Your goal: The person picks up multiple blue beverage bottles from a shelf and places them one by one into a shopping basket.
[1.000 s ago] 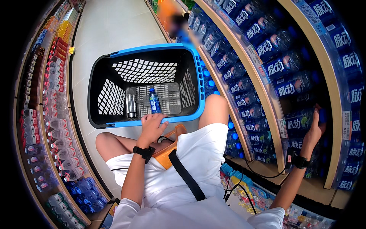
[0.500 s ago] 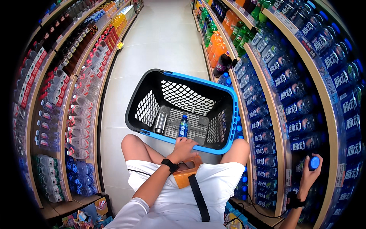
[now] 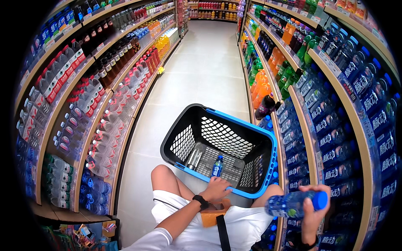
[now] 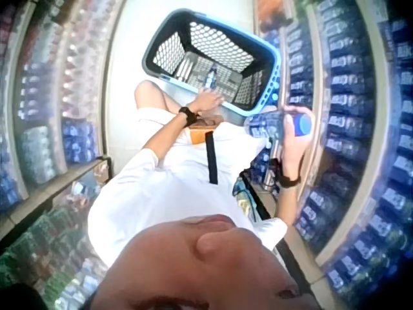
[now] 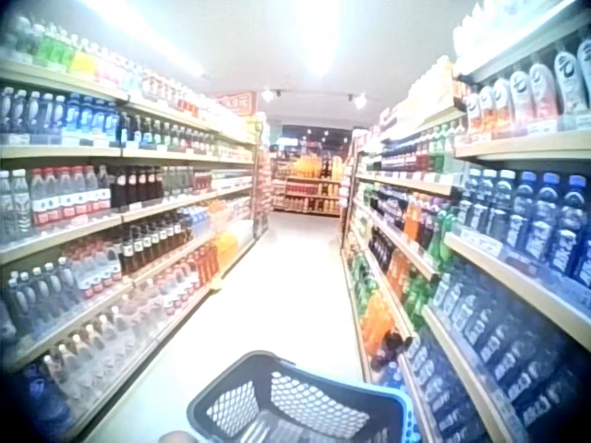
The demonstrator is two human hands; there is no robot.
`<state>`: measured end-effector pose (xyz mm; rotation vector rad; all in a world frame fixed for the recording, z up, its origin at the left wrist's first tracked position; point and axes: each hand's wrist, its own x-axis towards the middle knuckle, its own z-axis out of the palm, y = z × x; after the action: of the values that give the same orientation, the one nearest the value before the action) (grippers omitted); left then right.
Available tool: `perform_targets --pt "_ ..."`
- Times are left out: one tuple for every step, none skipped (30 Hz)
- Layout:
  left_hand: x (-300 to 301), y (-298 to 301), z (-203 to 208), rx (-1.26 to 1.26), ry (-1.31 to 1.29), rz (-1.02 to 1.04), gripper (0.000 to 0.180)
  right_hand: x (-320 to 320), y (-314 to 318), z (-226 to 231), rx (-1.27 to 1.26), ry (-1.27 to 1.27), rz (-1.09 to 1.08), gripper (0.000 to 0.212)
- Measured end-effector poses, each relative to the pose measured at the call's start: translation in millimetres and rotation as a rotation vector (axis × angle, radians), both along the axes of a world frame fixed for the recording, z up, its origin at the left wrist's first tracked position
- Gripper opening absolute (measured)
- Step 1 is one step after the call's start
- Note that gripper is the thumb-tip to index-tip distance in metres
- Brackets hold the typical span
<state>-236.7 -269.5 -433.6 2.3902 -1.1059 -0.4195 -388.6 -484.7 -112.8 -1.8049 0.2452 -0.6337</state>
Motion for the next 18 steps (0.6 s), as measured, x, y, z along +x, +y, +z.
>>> perform_targets --pt "2 4 -5 -0.015 0.054 -0.006 0.037 16 7 -22 0.097 0.070 0.038 0.034" --pt "8 1 -5 -0.040 0.103 -0.020 0.035 33 11 -46 0.184 0.135 0.069 0.031" --pt "15 -4 5 -0.148 0.508 0.145 0.044 49 15 -72 0.258 0.182 0.081 0.029" --pt "19 0 2 -0.142 0.493 0.155 0.044 64 20 -100 0.334 0.228 0.102 0.027" --pt "19 0 -5 -0.389 0.810 0.231 0.051 79 22 -135 0.434 0.266 0.103 0.026" --pt "22 -1 -9 -0.648 1.120 0.296 0.059 94 24 -167 0.530 0.302 0.105 0.026" --pt "21 -1 -8 -0.676 1.157 0.297 0.069 106 30 -187 0.607 0.331 0.127 0.022" --pt "18 -2 4 -0.652 1.172 0.356 0.070 112 35 -203 0.684 0.364 0.139 0.019" --pt "16 2 8 -0.676 1.180 0.405 0.072 120 46 -211 0.696 0.387 0.161 0.016" --pt "15 4 13 -0.701 1.190 0.452 0.074 125 54 -218 0.735 0.399 0.180 0.015" --pt "13 4 15 -0.728 1.239 0.508 0.070 130 59 -229 0.727 0.394 0.193 0.015" --pt "15 7 10 -0.739 1.232 0.518 0.070 136 66 -234 0.721 0.394 0.211 0.015" --pt "18 12 6 -0.631 1.020 0.370 0.066 140 70 -238 0.783 0.449 0.211 0.016" --pt "22 16 1 -0.516 0.809 0.226 0.063 142 71 -243 0.778 0.452 0.219 0.016" --pt "14 14 33 -0.480 0.773 0.299 0.058 140 66 -251 0.821 0.454 0.200 0.013" --pt "17 10 33 -0.482 0.783 0.288 0.058 138 60 -259 0.862 0.454 0.179 0.011" --pt "18 14 36 -0.383 0.747 0.278 0.066 140 61 -260 0.883 0.449 0.206 0.011" --pt "18 18 34 -0.290 0.710 0.272 0.076 142 65 -257 0.878 0.455 0.216 0.011"
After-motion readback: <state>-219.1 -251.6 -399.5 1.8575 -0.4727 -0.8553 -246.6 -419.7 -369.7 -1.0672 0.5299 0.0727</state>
